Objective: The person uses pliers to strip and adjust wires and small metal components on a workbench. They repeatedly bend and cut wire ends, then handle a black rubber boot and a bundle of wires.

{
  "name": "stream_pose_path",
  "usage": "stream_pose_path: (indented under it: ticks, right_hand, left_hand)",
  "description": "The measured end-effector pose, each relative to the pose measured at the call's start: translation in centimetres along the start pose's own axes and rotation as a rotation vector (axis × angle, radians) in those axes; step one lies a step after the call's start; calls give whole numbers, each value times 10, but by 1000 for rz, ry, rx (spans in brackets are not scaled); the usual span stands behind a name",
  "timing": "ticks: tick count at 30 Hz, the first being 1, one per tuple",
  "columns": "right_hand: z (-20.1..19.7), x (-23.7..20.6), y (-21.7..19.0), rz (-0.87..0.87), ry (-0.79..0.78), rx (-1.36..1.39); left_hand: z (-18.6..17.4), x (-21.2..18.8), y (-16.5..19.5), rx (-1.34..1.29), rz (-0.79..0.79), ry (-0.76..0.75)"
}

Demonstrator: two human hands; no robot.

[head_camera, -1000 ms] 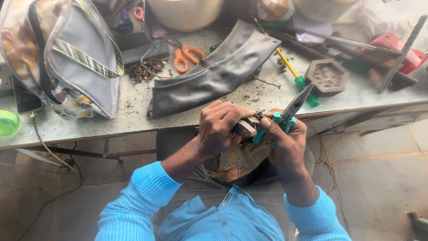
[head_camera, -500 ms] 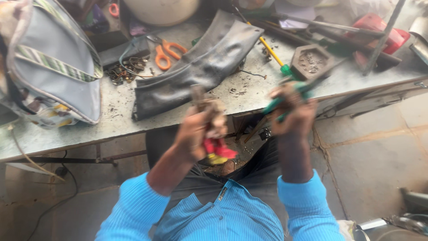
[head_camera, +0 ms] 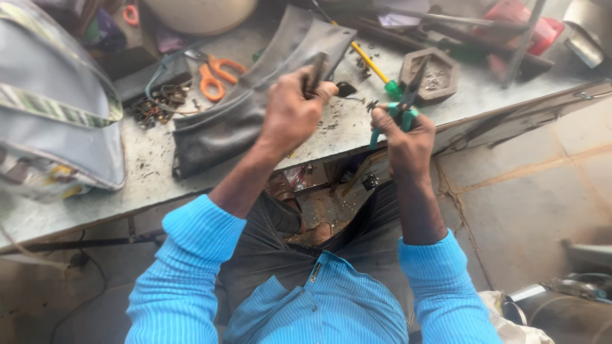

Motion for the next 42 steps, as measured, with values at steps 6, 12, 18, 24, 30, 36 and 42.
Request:
stream_pose_path:
  ticks: [6, 12, 18, 24, 30, 36, 42]
  right_hand:
    - [-4, -5, 18, 29, -53, -89]
    - [3, -2, 23, 73, -61, 64]
    - [-2, -5, 27, 97, -66, 73]
    - [-3, -5, 28, 66, -91, 65]
    - [1, -12, 16, 38, -92, 75]
    - [6, -35, -27, -173, -79, -134]
    - [15, -54, -77, -516, -104, -313]
  left_hand:
    - [-1, -14, -26, 25, -13, -23]
    - [5, -59, 0, 169, 626, 201]
    - [18, -74, -11, 282, 697, 227]
    - [18, -80, -9, 425, 767, 360]
    - [-3, -74, -8, 300, 745, 418]
    - [-29, -82, 0, 276, 653, 432]
    - [-38, -77, -8, 221, 388, 284]
Point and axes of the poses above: each hand's wrist, its own x-axis towards the middle knuckle, its own z-axis out of the palm, y = z × x, the point moved 9 cm from there along x, towards the middle knuckle, and after that the axes turned 8 degrees about y, right-handed, at the moved point
